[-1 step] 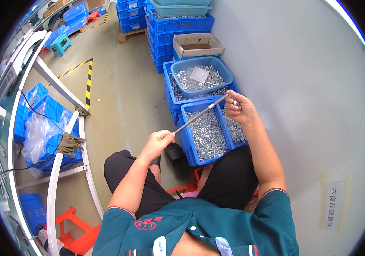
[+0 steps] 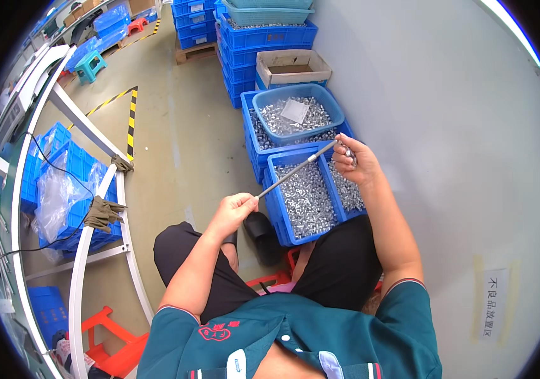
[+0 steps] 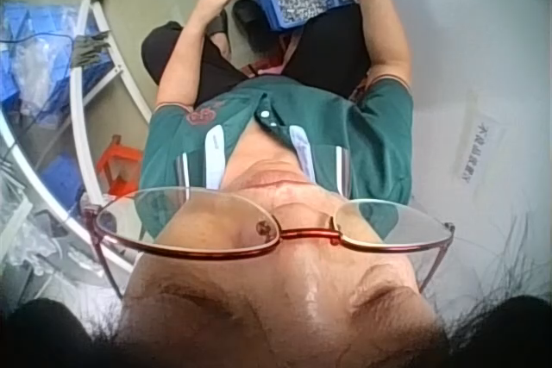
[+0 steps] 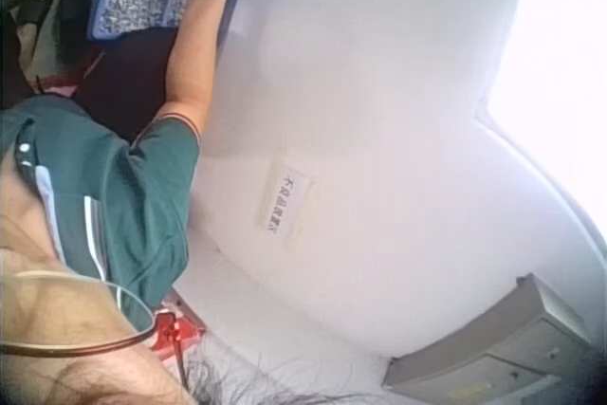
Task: The person is sliding small metal washers or spacers onto a long metal rod at an industrial workstation.
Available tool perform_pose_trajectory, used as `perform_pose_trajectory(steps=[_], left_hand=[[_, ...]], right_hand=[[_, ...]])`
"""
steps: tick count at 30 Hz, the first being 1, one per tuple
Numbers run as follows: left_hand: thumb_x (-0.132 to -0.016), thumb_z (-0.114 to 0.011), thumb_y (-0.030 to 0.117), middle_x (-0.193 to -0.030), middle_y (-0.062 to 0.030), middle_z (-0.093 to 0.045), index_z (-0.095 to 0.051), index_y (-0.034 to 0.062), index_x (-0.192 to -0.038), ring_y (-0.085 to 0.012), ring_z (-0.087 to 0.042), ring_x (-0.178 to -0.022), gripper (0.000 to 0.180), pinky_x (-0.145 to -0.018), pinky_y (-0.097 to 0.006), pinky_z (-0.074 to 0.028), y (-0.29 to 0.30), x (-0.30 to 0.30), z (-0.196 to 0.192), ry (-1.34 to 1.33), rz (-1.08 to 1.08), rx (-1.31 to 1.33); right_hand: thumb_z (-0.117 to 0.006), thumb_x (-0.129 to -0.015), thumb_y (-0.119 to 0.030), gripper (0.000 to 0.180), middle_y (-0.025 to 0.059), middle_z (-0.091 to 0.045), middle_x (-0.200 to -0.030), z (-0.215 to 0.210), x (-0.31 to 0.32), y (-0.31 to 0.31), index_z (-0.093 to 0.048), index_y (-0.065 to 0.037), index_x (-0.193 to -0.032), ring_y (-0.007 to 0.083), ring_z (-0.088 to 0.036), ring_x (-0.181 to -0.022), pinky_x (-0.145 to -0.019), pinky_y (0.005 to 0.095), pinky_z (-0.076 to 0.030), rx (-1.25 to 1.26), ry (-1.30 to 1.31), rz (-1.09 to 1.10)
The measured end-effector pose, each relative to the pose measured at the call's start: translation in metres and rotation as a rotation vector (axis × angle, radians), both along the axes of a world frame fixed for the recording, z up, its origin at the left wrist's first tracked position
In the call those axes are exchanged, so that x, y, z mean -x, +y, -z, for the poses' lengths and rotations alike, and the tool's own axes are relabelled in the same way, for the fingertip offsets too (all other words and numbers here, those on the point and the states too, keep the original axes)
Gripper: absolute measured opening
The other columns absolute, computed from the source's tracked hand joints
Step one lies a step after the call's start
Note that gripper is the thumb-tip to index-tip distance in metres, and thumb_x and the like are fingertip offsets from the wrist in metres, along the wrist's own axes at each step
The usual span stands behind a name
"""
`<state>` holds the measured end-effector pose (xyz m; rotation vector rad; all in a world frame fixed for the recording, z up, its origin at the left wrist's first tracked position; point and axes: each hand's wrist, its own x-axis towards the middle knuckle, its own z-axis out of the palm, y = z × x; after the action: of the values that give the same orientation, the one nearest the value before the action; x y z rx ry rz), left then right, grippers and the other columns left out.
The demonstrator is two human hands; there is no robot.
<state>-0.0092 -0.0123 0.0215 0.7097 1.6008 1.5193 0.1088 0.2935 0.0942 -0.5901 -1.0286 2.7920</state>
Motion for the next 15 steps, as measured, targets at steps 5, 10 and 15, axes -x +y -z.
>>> perform_pose_trajectory(steps=[5,10,15], left_hand=[[-0.09,-0.056,0.029,-0.054,0.0093,-0.037,-0.059,0.0061,-0.074,-0.001,-0.03,-0.048,0.027,-0.044,-0.02,-0.023,0.002,-0.001,0.008,0.05,-0.014,-0.066],[-0.09,-0.056,0.026,-0.055,0.0089,-0.04,-0.06,0.0051,-0.074,-0.0012,-0.032,-0.051,0.026,-0.046,-0.02,-0.026,0.002,-0.001,0.01,0.112,-0.049,-0.046],[-0.089,-0.056,0.026,-0.061,0.0041,-0.047,-0.058,0.0032,-0.074,-0.0048,-0.041,-0.058,0.027,-0.053,-0.023,-0.034,0.005,-0.003,0.007,0.116,-0.05,0.029]], right_hand=[[-0.056,-0.089,-0.022,0.015,0.0014,-0.048,-0.063,-0.006,-0.002,-0.008,-0.057,-0.007,-0.09,0.0053,-0.036,-0.044,-0.034,0.017,-0.026,-0.087,0.026,-0.007],[-0.061,-0.086,-0.018,0.013,0.002,-0.049,-0.062,-0.014,0.002,-0.017,-0.055,-0.007,-0.085,0.0059,-0.037,-0.043,-0.035,0.0182,-0.024,-0.462,-0.09,0.04],[-0.063,-0.084,-0.019,0.016,0.001,-0.049,-0.061,-0.011,0.011,-0.037,-0.056,-0.006,-0.089,0.0051,-0.036,-0.042,-0.036,0.0187,-0.022,-0.578,-0.191,-0.104]])
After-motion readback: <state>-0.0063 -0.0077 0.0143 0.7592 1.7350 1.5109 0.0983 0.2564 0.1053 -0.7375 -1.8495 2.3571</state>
